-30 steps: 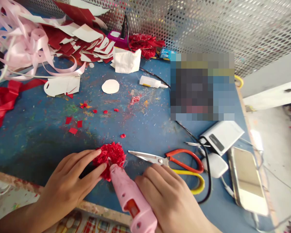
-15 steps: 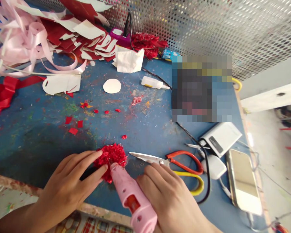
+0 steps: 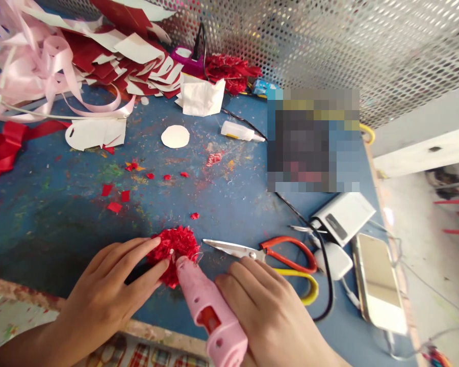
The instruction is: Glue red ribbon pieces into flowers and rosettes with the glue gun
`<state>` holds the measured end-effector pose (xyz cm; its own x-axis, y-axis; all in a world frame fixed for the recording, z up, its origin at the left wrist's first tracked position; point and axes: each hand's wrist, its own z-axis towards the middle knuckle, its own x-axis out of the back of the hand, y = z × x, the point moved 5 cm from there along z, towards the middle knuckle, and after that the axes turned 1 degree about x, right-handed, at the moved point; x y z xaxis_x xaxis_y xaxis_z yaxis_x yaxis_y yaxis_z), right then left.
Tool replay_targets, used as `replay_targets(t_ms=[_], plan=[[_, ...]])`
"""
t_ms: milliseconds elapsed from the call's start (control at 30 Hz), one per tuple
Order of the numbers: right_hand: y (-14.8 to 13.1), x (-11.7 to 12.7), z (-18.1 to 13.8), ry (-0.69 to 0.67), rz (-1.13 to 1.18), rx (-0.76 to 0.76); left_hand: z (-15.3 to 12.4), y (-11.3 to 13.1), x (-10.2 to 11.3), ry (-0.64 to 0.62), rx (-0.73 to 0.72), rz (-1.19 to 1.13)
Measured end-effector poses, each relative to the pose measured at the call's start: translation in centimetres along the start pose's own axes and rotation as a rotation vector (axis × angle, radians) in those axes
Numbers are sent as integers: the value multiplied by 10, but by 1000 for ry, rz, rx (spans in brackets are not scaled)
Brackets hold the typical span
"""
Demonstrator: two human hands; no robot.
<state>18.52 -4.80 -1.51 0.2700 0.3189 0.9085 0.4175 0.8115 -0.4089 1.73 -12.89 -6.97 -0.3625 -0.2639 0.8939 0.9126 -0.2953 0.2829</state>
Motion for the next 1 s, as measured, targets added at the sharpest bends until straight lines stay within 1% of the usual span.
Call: replay_targets(t_ms=[233,467,667,1000], plan=[[-1,0,0,28,-25,22,0,0,0,-5,2,4],[-1,-2,-7,-10,-16,31,0,0,0,-10,1,-3],[-2,0,-6,30,-46,27,1,0,0,-13,1,7],[-1,-1,-10,-16,-30,8,1,1,1,-5,0,7]])
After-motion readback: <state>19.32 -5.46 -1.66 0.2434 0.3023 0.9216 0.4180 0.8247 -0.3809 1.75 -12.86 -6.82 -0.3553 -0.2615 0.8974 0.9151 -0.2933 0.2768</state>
